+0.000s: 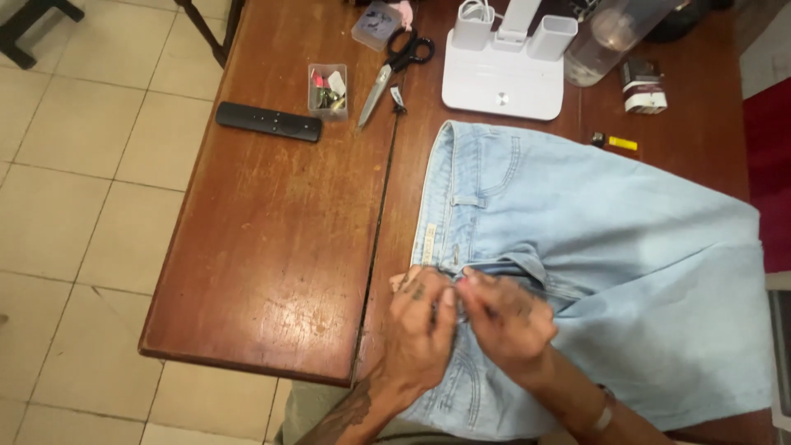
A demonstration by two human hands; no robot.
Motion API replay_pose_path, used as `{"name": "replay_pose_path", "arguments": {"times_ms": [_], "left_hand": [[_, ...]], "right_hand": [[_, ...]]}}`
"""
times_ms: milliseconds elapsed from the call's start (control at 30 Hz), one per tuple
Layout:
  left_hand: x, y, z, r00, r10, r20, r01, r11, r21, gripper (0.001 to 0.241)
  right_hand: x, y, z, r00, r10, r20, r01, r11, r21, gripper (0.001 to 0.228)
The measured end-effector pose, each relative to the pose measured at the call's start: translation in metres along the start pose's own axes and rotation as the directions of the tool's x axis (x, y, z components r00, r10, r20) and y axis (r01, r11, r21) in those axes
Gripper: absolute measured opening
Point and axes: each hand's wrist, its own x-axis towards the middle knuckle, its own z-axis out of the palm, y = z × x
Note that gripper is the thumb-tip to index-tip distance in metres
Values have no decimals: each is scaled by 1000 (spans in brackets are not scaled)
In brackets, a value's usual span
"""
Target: Using a small tool to unpick stitching on the waistband of a pair of jeans
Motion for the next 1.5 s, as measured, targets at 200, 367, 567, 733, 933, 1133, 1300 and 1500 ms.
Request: {"name": "replay_pose_path", "arguments": {"times_ms": [200, 367, 567, 733, 933, 1133, 1300, 1500], "left_hand": [[4, 4, -3, 997, -60, -43, 66, 985, 157, 27], [14, 8, -18, 987, 130, 90, -157, 861, 484, 15], [20, 8, -24, 926, 280, 252, -376, 647, 663, 22], [38, 8, -28, 885, 296, 359, -465, 593, 658, 30], [58, -5, -36, 761, 183, 622, -508, 766, 395, 22], [40, -14, -29, 833, 356, 423, -489, 832, 262, 28], [30, -21, -32, 954, 33, 297, 26, 981, -194, 30], [21, -26, -32, 951, -145, 274, 218, 942, -257, 34]], "right_hand": [[-3, -2, 13, 754, 648, -102, -488, 657, 575, 14], [22, 5, 8, 811, 566, -146, -504, 803, 318, 14], [26, 6, 10, 860, 510, -18, -495, 841, 218, 16], [14, 16, 9, 938, 329, -112, -318, 942, 106, 20], [9, 19, 13, 967, 219, -133, -206, 973, 102, 20], [9, 20, 12, 926, 339, -164, -334, 941, 60, 13], [29, 11, 16, 875, 485, -11, -452, 824, 342, 17], [-15, 54, 34, 822, 544, 166, -455, 454, 766, 12]]}}
